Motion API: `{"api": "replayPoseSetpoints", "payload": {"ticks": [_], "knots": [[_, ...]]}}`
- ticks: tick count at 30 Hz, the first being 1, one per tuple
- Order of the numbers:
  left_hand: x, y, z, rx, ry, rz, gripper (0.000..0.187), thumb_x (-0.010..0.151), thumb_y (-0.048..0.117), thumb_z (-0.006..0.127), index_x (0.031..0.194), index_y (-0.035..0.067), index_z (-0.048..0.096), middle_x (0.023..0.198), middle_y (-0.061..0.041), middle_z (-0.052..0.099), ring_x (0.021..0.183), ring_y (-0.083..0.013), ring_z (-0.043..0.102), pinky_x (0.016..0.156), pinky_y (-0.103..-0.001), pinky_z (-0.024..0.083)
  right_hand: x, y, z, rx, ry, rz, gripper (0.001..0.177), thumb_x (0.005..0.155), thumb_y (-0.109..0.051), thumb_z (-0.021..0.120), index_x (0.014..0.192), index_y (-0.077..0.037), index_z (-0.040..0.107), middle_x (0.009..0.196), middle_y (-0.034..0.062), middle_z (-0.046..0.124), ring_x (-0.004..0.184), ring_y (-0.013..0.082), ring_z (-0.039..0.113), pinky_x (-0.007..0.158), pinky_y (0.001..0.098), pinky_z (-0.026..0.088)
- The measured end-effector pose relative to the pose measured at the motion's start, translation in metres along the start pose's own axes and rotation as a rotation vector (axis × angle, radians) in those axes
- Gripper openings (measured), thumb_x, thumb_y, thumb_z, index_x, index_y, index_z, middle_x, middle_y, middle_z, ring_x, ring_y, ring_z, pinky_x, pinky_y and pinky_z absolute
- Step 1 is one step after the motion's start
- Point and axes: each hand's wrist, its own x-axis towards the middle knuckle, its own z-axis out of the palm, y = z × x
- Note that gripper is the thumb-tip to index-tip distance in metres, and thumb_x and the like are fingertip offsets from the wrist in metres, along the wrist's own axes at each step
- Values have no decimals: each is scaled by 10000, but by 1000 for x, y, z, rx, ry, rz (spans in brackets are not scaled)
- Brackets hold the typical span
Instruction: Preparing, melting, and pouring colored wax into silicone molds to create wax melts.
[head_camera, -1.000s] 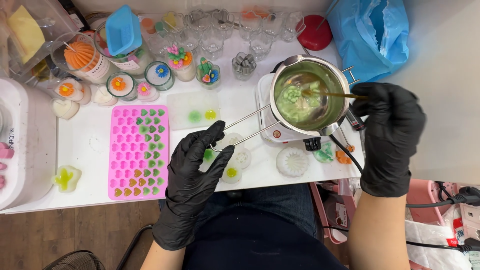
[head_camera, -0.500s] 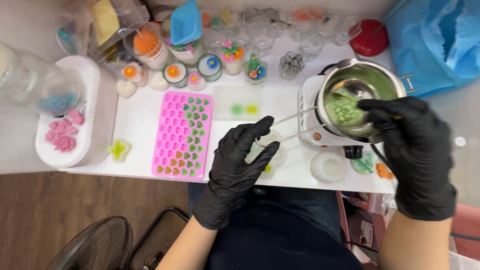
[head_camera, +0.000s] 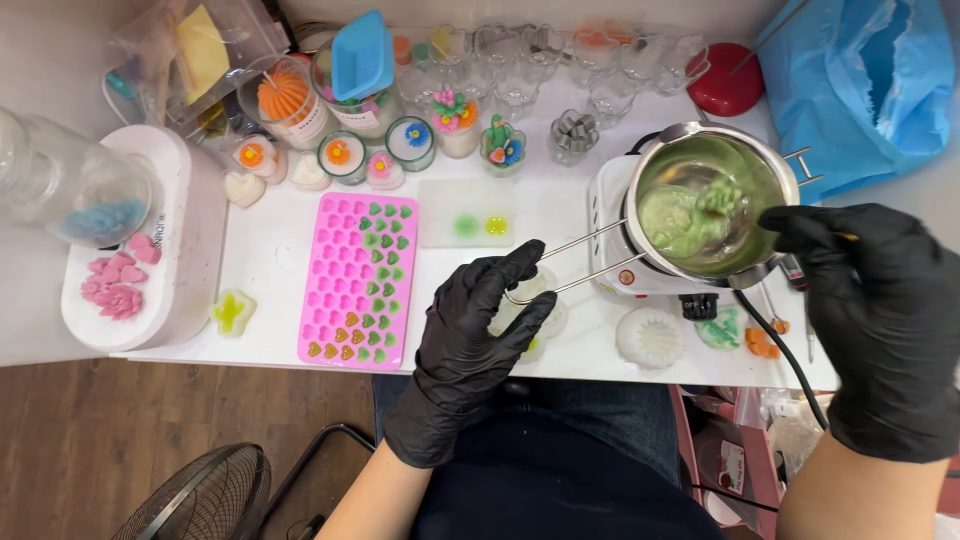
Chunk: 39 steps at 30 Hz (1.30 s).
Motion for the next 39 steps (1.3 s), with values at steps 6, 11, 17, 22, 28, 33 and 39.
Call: {"api": "replayPoseSetpoints", "payload": {"ticks": [6,11,17,22,28,33,39], "knots": [[3,1,6,-6,-34,-15,562,883,155,825,1401,124,611,1103,-65,740,998,-229,710,878,-372,559,19,-17,-11,246,-137,88,188,925,-16,685,1100,-73,723,963,79,725,862,193,721,780,286,557],[4,1,7,8,-46,-6,582,858,139,832,1396,115,609,1091,-65,742,996,-230,710,867,-361,558,9,9,-19,-77,-79,56,85,1062,-26,743,1122,-86,751,943,83,743,813,220,714,728,323,527],[5,3,8,6,-84,-49,606,847,125,825,1407,97,595,1113,-65,742,1011,-211,706,885,-354,558,26,-30,-14,-67,-46,-94,240,837,30,728,1063,-43,756,924,139,737,841,297,698,733,387,552],[2,3,9,29,-89,-53,609,841,126,826,1406,98,598,1105,-60,747,1016,-212,703,894,-357,552,11,4,-13,111,120,-4,85,1092,-42,716,1125,-79,648,1080,71,735,940,205,736,822,318,574],[1,4,10,13,-88,-94,606,834,132,831,1398,108,611,1081,-56,744,1002,-203,705,888,-348,556,-2,12,-7,-100,102,-76,166,1056,-20,807,1126,-92,675,1032,85,716,945,263,692,812,350,542],[1,4,10,24,-92,-101,595,835,132,832,1389,108,617,1068,-52,745,993,-204,705,889,-350,552,1,-3,-7,-30,107,-133,230,984,54,755,1129,-86,645,1012,84,712,967,277,679,825,367,540],[1,3,10,33,-86,-79,601,834,135,834,1390,98,611,1091,-52,749,1013,-217,700,894,-360,546,-4,6,1,-54,59,-128,223,984,26,794,1113,-110,673,1035,62,717,1000,253,667,877,355,527]]}}
